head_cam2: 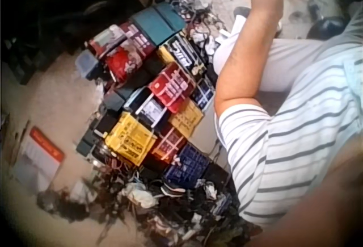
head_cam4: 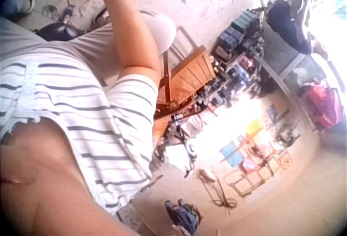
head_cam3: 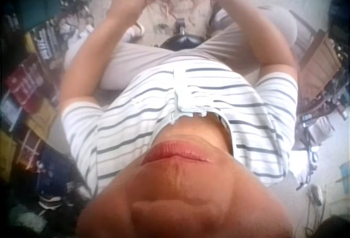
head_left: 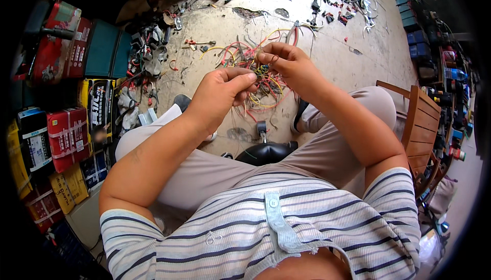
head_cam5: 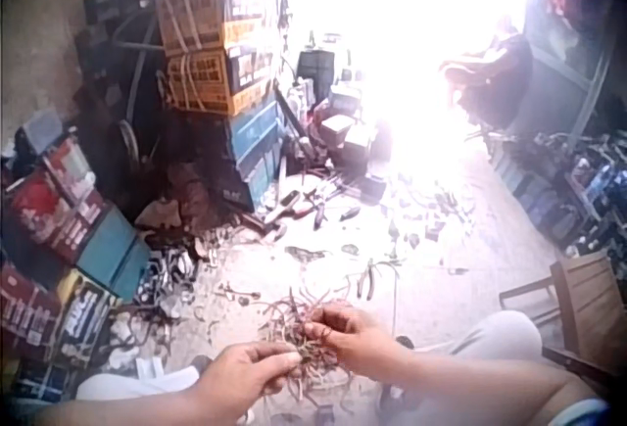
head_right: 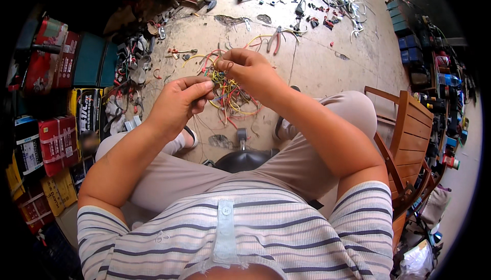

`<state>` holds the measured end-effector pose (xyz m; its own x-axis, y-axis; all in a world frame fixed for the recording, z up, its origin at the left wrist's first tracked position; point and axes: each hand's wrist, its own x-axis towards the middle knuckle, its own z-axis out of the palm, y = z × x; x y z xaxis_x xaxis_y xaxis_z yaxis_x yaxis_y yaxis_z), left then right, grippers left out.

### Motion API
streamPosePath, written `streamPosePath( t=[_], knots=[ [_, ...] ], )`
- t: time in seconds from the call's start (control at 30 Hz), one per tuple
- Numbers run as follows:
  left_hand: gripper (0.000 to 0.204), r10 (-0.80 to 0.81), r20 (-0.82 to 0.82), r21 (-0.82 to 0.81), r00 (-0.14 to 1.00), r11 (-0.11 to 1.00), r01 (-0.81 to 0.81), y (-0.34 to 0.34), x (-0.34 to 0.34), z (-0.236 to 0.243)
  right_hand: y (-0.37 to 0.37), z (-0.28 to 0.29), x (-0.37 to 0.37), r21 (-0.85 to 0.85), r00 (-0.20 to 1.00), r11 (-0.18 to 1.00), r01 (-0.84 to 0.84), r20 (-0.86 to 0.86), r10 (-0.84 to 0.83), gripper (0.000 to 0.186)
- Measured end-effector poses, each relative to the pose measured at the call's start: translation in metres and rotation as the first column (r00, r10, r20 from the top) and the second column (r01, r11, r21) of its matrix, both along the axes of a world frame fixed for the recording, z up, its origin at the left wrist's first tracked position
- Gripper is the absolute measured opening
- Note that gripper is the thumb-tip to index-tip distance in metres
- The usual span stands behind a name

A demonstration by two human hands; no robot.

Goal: The person sits cross-legged on the floor and manipulates a tangled bundle of multicolored wires with both hands. They repeatedly twist, separate, and inspect the wire ends, attempting to untangle or prepare the bundle for connection.

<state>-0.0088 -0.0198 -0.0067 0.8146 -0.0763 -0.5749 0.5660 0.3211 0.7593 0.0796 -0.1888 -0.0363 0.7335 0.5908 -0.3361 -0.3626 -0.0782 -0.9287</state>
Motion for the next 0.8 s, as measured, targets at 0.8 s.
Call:
streamPosePath(
  t=[0.8],
  knots=[
    [0.02, 0.194, -0.036, -0.098, 0.98, 0.976, -0.197, 0.01, 0.002, 0.002, -0.002, 0.007, -0.011, 0.013, 0.998, 0.998, -0.056, 0.004, 0.056, 0.019]
  ],
)
